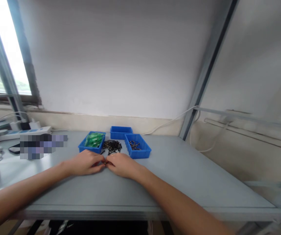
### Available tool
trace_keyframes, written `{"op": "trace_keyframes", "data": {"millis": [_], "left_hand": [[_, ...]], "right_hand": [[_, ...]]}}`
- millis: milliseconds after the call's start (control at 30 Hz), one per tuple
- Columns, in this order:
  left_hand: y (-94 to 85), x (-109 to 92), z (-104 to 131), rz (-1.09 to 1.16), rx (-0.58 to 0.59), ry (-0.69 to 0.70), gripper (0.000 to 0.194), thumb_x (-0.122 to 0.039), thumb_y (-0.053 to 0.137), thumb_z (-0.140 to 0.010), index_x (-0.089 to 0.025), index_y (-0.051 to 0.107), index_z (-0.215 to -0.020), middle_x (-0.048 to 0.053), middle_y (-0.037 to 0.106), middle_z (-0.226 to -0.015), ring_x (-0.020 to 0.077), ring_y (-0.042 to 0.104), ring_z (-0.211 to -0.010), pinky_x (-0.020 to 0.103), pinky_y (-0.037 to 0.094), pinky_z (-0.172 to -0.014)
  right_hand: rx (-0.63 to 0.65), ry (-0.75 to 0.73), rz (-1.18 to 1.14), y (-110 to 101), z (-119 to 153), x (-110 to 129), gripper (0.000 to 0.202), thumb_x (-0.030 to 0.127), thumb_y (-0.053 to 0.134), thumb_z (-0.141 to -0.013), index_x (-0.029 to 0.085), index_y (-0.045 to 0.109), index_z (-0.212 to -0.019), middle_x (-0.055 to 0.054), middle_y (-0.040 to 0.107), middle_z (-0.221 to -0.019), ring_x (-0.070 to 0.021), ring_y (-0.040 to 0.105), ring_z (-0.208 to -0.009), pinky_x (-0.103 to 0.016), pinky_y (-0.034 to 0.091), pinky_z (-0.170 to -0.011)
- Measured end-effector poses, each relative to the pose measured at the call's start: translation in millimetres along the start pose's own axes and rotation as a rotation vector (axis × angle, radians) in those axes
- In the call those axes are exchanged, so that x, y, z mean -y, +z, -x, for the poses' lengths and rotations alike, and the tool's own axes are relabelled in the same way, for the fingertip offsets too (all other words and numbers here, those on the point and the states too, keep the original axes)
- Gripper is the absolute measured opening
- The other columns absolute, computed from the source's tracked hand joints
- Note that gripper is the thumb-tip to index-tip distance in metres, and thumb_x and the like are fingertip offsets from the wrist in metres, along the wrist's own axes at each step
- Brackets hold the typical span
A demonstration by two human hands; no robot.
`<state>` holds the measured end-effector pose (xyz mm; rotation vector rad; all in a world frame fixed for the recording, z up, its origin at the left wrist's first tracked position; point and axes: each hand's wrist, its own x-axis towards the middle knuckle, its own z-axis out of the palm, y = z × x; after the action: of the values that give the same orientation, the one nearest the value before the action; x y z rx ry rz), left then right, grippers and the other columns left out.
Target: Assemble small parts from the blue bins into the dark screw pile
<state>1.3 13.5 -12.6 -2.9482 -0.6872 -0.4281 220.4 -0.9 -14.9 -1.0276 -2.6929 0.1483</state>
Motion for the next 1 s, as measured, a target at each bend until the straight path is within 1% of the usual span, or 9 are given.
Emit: {"op": "trace_keyframes", "data": {"millis": [133, 267, 367, 567, 800, 900, 1000], "left_hand": [[1.2, 0.5, 0.0, -0.004, -0.004, 0.002, 0.02, -0.03, 0.05, -0.099, -0.019, 0.059, -0.085, 0.003, 0.069, -0.076, 0.0197, 0.066, -0.067, 0.028, 0.044, -0.057], [0.4, 0.1, -0.5, -0.015, -0.009, -0.016, 0.023, -0.032, 0.049, -0.1, -0.019, 0.058, -0.082, 0.004, 0.068, -0.074, 0.0202, 0.066, -0.067, 0.029, 0.042, -0.057], [-0.5, -0.4, -0.7, -0.019, -0.017, -0.028, 0.024, -0.032, 0.049, -0.1, -0.019, 0.057, -0.082, 0.004, 0.068, -0.075, 0.0203, 0.066, -0.067, 0.029, 0.042, -0.057], [0.1, -0.1, -0.8, -0.026, -0.032, -0.039, 0.023, -0.03, 0.048, -0.101, -0.02, 0.056, -0.082, 0.004, 0.068, -0.075, 0.0201, 0.065, -0.067, 0.029, 0.041, -0.057], [-0.2, -0.3, -0.1, -0.016, -0.029, -0.055, 0.019, -0.031, 0.049, -0.1, -0.02, 0.057, -0.087, 0.004, 0.066, -0.076, 0.0206, 0.064, -0.069, 0.028, 0.042, -0.058], [-1.0, -0.9, -0.2, -0.018, -0.012, -0.051, 0.018, -0.029, 0.048, -0.099, -0.019, 0.057, -0.088, 0.004, 0.067, -0.077, 0.0206, 0.065, -0.069, 0.028, 0.043, -0.059], [-1.7, -1.5, -0.5, -0.031, 0.003, -0.061, 0.018, -0.029, 0.049, -0.099, -0.019, 0.058, -0.086, 0.004, 0.068, -0.077, 0.0203, 0.065, -0.068, 0.028, 0.043, -0.058]], "right_hand": [[0.009, 0.002, 0.023, 1.1, 0.0, 0.0, 0.014, 0.018, 0.055, -0.097, 0.015, 0.066, -0.089, -0.008, 0.073, -0.092, -0.0205, 0.065, -0.083, -0.03, 0.046, -0.073], [0.006, -0.002, 0.052, 2.2, 0.4, -0.6, 0.017, 0.018, 0.051, -0.099, 0.015, 0.065, -0.091, -0.01, 0.072, -0.095, -0.0211, 0.066, -0.084, -0.031, 0.048, -0.074], [0.018, 0.011, 0.064, 0.8, 0.1, 1.1, 0.018, 0.017, 0.048, -0.1, 0.015, 0.065, -0.094, -0.011, 0.073, -0.097, -0.0217, 0.067, -0.085, -0.031, 0.049, -0.075], [0.018, 0.019, 0.078, -1.6, 0.3, 3.4, 0.019, 0.016, 0.046, -0.102, 0.015, 0.064, -0.094, -0.011, 0.073, -0.096, -0.0219, 0.067, -0.083, -0.032, 0.05, -0.073], [0.038, 0.01, 0.038, -1.0, -0.4, 1.7, 0.022, 0.016, 0.045, -0.102, 0.011, 0.067, -0.102, -0.014, 0.073, -0.103, -0.024, 0.068, -0.091, -0.034, 0.051, -0.08], [0.027, 0.001, 0.015, -1.1, -0.1, 0.6, 0.022, 0.018, 0.047, -0.102, 0.012, 0.068, -0.104, -0.013, 0.074, -0.105, -0.0238, 0.068, -0.093, -0.034, 0.051, -0.081], [0.008, 0.004, 0.01, -2.8, 0.6, 0.7, 0.02, 0.02, 0.051, -0.101, 0.015, 0.07, -0.099, -0.01, 0.074, -0.1, -0.0224, 0.067, -0.089, -0.032, 0.05, -0.079]]}}
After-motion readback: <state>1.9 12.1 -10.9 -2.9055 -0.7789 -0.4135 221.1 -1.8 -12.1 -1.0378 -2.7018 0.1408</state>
